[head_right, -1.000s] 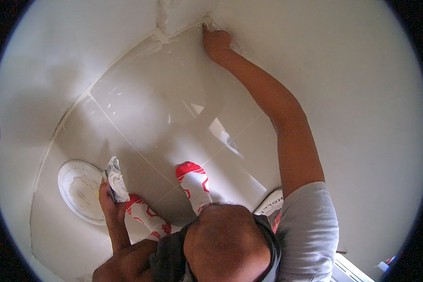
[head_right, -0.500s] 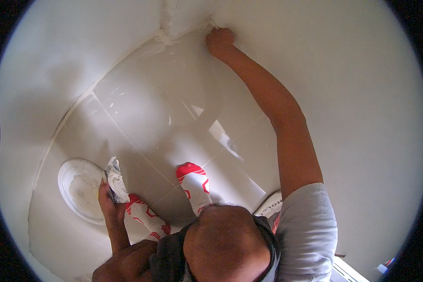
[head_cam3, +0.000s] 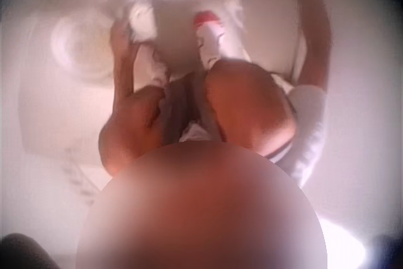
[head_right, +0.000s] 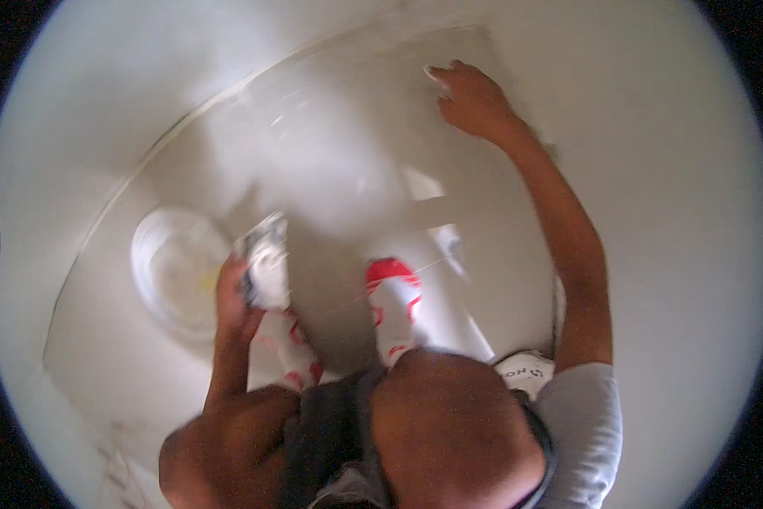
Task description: Applying plaster or grout to a wall corner using a putty knife and hands.
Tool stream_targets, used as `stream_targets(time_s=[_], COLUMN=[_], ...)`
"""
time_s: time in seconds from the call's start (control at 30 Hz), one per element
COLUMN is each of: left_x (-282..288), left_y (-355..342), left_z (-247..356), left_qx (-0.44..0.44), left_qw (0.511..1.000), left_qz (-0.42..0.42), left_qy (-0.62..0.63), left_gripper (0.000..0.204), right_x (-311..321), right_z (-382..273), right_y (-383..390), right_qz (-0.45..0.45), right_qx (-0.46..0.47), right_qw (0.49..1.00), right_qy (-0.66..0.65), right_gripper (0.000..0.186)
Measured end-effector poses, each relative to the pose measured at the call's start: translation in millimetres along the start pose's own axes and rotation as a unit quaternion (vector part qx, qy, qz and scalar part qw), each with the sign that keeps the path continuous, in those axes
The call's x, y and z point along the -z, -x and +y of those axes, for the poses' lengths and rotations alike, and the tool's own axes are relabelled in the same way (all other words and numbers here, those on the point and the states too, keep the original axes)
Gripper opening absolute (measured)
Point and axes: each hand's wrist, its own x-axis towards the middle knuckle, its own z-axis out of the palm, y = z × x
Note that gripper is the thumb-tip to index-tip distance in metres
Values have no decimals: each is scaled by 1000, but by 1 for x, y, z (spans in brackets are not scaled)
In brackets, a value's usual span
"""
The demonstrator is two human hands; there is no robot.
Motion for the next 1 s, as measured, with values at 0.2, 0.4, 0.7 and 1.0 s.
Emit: stream_targets(time_s=[0.2,0.4,0.7,1.0], left_x=[-23,-25,-31,-7], left_y=[4,3,4,-1], left_z=[9,7,0,6], left_qx=[6,5,-31,-45], left_qw=[999,999,999,999], left_qz=[-18,-24,-13,0], left_qy=[41,21,-28,8], left_gripper=[29,29,26,33], right_x=[4,-9,-10,-38], right_z=[-143,-174,-172,-23], right_y=[90,103,105,26], right_qz=[-70,-28,-29,148], right_qx=[175,183,203,-52], right_qw=[885,884,885,985], right_qy=[-425,-429,-418,-71], right_gripper=[52,46,41,52])
